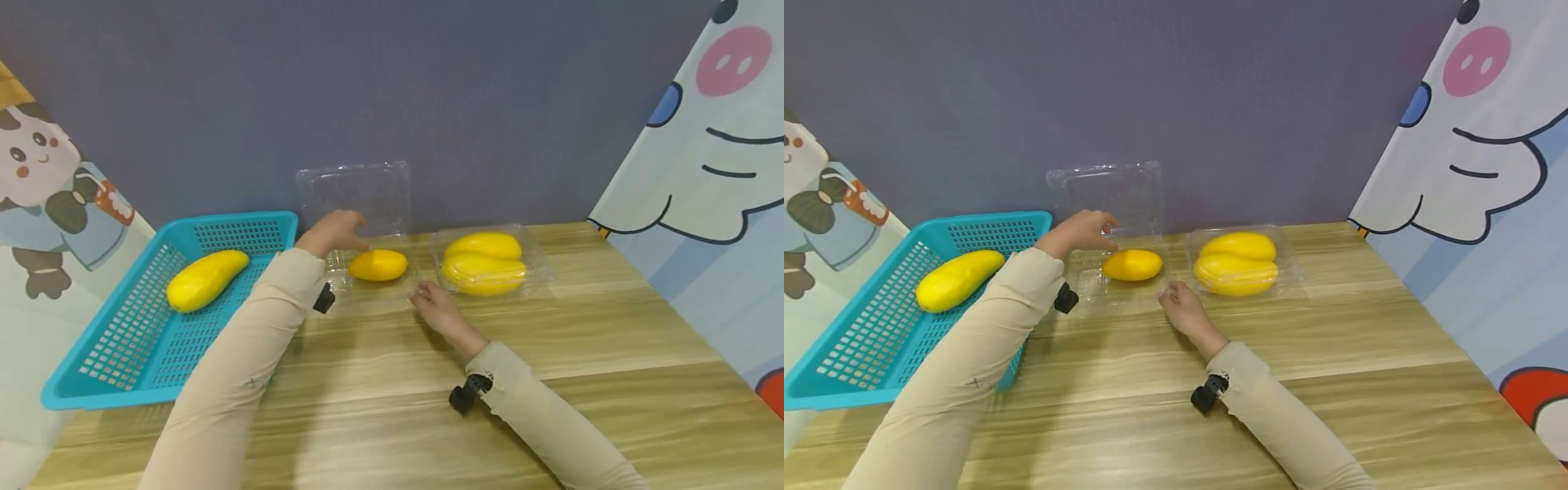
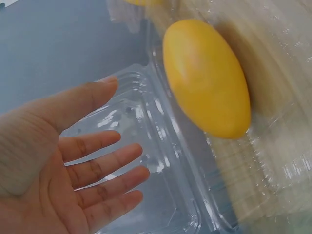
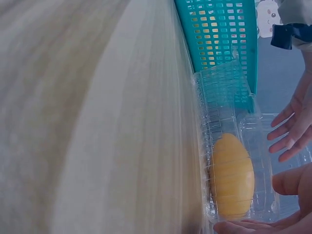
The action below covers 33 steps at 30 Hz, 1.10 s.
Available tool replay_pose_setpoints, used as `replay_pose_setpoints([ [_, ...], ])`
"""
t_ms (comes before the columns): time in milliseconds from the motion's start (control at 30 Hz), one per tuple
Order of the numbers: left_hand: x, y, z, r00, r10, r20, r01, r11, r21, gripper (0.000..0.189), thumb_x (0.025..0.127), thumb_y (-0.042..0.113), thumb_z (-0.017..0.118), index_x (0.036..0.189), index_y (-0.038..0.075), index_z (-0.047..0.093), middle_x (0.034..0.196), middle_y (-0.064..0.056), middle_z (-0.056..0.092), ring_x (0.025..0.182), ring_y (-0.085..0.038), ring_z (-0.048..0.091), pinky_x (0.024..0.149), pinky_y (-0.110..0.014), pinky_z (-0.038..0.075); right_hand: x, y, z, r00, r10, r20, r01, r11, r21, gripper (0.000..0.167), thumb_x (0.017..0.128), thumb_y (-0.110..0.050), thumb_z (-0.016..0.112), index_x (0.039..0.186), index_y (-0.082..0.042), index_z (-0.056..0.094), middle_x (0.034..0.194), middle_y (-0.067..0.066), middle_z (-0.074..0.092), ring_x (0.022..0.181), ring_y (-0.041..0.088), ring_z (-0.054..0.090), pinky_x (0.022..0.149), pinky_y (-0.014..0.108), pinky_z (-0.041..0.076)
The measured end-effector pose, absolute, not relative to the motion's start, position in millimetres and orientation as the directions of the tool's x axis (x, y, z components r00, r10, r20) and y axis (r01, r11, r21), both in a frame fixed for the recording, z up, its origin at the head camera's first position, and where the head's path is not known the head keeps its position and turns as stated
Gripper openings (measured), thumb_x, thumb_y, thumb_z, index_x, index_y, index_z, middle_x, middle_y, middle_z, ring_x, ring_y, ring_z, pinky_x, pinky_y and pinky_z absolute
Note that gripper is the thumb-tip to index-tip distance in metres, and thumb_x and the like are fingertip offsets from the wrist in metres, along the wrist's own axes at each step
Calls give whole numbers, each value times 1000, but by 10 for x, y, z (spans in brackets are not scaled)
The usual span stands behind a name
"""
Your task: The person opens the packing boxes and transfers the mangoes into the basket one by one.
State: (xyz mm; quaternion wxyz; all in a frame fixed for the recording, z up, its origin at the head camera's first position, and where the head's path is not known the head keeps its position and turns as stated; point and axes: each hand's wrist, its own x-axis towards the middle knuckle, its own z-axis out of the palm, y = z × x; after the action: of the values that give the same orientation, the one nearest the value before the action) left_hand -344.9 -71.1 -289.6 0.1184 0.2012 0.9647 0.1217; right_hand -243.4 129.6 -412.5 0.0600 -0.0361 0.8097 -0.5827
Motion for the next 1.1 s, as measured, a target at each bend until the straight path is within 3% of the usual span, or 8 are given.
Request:
replay_pose_setpoints([
  [133, -3476, -691, -2966, -894, 397, -207, 331, 898, 292, 64, 86, 32, 67, 138, 3, 44, 143, -17, 42, 131, -36, 38, 107, -49, 33, -2435, 1291, -4125, -990, -130, -49, 4, 326, -945, 54, 98, -17, 47, 139, 13, 29, 138, 32, 40, 130, 40, 39, 106, 46, 35],
  [667, -3505, -524, -3114, -876, 433, -214, 385, 894, 231, 60, 81, 29, 72, 131, 3, 52, 133, -17, 52, 122, -34, 47, 104, -44, 38, -2454, 1298, -4112, -988, -129, -82, 30, 360, -932, 56, 99, -22, 47, 140, 10, 29, 139, 30, 40, 130, 39, 39, 107, 46, 35],
  [1100, -3544, -484, -3223, -868, 441, -228, 389, 890, 240, 60, 82, 29, 72, 133, 4, 51, 135, -15, 51, 123, -34, 47, 104, -46, 37, -2456, 1296, -4105, -990, -126, -64, 16, 353, -935, 55, 99, -20, 48, 139, 13, 29, 138, 32, 39, 129, 40, 40, 106, 46, 36],
])
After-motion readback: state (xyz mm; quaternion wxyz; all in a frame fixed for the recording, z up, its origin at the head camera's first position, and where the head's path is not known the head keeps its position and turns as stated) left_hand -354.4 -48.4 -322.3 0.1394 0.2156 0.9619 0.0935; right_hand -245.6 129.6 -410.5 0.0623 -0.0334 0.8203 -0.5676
